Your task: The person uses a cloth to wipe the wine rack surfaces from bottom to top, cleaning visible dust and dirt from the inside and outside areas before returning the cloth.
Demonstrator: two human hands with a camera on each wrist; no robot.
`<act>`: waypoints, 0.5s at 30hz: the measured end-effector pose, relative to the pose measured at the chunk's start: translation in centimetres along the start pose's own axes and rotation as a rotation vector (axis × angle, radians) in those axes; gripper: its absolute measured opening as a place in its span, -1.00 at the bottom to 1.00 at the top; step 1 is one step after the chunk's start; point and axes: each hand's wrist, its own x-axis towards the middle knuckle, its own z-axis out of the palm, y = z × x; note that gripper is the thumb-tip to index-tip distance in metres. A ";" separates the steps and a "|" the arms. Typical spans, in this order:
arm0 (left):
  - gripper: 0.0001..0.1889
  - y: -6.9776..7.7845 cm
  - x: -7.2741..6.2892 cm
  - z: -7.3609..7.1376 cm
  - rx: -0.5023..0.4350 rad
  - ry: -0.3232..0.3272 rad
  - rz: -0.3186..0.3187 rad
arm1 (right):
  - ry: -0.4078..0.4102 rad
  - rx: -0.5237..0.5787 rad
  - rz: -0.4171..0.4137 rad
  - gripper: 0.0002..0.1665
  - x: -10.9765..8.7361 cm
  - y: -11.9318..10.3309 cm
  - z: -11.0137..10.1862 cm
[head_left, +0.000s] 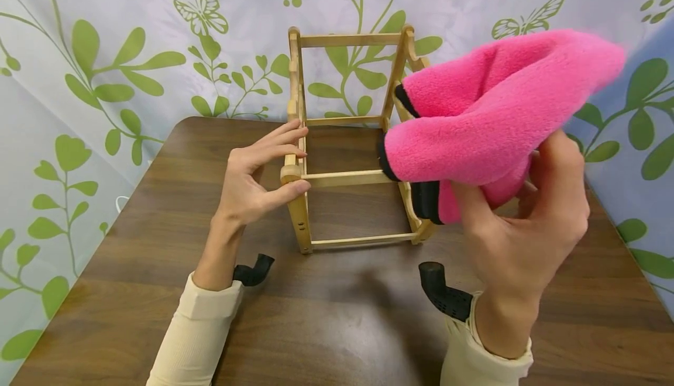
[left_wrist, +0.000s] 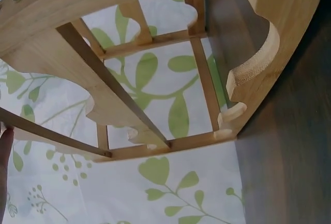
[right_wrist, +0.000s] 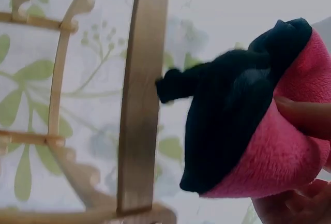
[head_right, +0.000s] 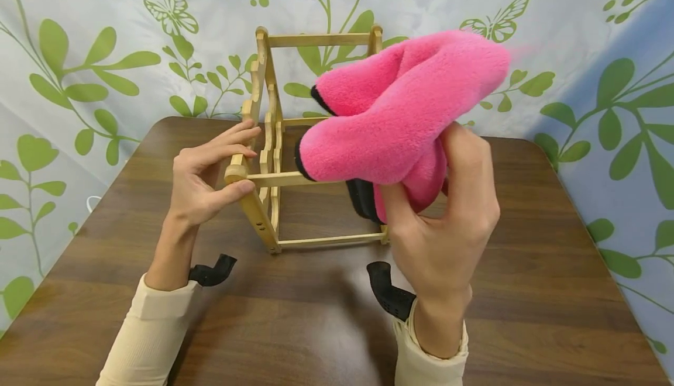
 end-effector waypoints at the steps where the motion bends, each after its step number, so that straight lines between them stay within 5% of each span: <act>1: -0.49 0.0 0.0 -0.1 -0.002 0.004 0.002 | -0.032 0.003 -0.020 -0.45 -0.3 -0.3 0.3; 8: -0.56 -0.4 0.0 -1.4 -0.001 0.050 0.041 | -0.377 -0.156 -0.302 -0.56 -3.2 -3.2 4.4; 15: -0.24 -0.2 -0.2 -1.9 0.137 0.054 0.000 | -0.491 -0.346 -0.364 -0.51 -4.1 -3.8 5.4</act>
